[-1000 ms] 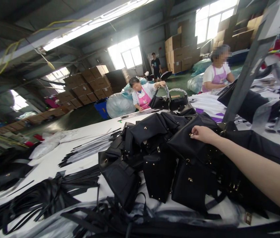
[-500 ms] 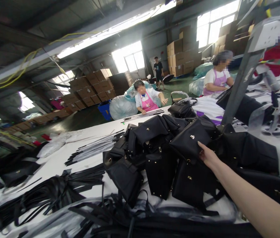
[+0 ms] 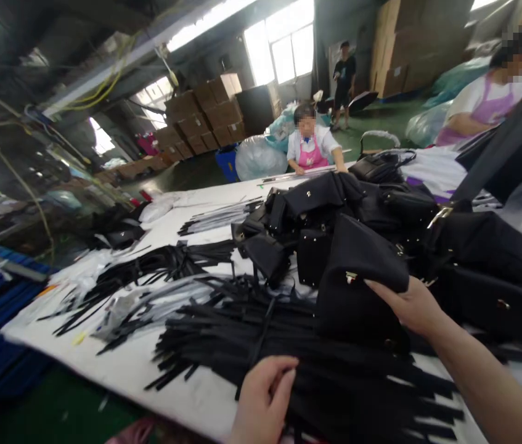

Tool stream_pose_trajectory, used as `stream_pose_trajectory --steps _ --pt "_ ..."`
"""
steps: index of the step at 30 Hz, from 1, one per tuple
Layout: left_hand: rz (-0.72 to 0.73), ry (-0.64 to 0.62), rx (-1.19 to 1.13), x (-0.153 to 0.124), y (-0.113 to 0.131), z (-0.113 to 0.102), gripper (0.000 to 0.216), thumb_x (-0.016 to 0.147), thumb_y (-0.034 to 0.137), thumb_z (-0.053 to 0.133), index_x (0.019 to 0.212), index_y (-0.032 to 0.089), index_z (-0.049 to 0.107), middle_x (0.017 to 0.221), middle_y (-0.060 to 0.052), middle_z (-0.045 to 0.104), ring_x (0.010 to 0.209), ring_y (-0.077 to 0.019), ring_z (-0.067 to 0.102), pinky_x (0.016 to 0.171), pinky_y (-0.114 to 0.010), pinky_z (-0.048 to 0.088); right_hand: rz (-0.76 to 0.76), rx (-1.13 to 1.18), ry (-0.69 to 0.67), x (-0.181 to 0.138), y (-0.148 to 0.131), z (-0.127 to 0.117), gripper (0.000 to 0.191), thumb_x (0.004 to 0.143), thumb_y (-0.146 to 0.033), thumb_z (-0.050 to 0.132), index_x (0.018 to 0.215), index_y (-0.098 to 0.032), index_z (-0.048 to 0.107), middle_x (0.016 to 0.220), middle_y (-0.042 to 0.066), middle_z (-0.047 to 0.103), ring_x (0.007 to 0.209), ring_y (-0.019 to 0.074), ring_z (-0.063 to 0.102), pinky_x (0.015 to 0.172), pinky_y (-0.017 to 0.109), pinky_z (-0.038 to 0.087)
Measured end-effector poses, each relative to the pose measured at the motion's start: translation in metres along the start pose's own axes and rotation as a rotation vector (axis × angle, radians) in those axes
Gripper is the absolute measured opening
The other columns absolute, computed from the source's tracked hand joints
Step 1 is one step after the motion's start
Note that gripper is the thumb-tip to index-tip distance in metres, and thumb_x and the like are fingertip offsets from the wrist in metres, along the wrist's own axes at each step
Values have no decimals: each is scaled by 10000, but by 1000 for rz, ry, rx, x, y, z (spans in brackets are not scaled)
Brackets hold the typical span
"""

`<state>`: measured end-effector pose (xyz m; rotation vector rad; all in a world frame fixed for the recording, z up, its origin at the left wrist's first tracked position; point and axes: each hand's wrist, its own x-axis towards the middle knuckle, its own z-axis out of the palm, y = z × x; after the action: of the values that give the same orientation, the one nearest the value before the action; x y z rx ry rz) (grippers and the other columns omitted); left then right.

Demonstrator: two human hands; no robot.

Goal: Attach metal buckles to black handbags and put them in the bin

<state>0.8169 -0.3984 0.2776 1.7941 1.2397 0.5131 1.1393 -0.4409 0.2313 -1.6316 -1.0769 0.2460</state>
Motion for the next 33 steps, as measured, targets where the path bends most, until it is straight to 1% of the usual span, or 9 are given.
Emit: stream_pose_trajectory --steps 2,5,10,14,18,21,26,30,33 --pt "283 -85 103 2 10 -1 199 856 348 584 916 221 725 671 -9 580 626 -144 531 657 -291 468 -119 -40 -129 -42 -27 5 213 833 -390 627 856 -205 728 862 51 738 818 245 693 802 364 558" --pt "471 -47 133 2 25 1 180 811 315 666 929 187 712 552 54 424 532 -104 440 573 -244 394 -203 -51 -200 -86 -58 14 182 861 -343 595 826 -213 718 767 30 723 671 198 670 674 302 553" --pt "588 -65 112 -22 26 -3 243 765 366 740 897 167 696 556 67 406 515 -93 425 550 -239 372 -205 -74 -198 -135 -92 24 151 887 -300 574 859 -221 699 735 12 702 575 158 621 590 261 512" --pt "628 -62 175 -40 15 -16 147 832 325 675 839 180 695 573 38 494 557 -109 488 584 -244 403 -355 -163 -245 -155 -107 32 192 911 -271 527 828 -209 688 745 34 701 639 168 633 613 265 484" --pt "700 -180 296 -48 6 -35 88 835 287 677 831 204 708 676 12 635 628 -120 568 657 -245 451 -540 -255 -288 -162 -117 41 260 926 -264 489 764 -189 678 679 43 677 595 155 603 585 267 421" --pt "703 -227 342 -51 1 -48 79 826 291 689 831 215 712 754 4 685 694 -129 611 681 -247 465 -668 -381 -300 -166 -125 44 311 935 -257 463 710 -178 664 610 39 630 549 147 550 566 282 354" --pt "591 -259 368 -56 -3 -62 85 733 268 775 744 216 709 687 25 666 648 -127 595 620 -241 431 -787 -511 -352 -172 -136 49 365 944 -239 421 658 -175 639 577 32 596 529 136 489 560 298 278" --pt "430 -216 314 -62 -5 -63 114 704 232 787 656 200 688 594 45 620 561 -106 549 564 -220 401 -775 -529 -350 -173 -146 55 362 928 -219 427 618 -178 609 535 19 557 492 122 431 544 307 228" --pt "421 -128 311 -67 -13 -63 102 731 235 743 655 204 682 569 40 598 536 -115 532 547 -219 410 -712 -556 -395 -176 -155 59 285 894 -215 455 669 -180 627 603 27 611 535 133 479 550 307 250"
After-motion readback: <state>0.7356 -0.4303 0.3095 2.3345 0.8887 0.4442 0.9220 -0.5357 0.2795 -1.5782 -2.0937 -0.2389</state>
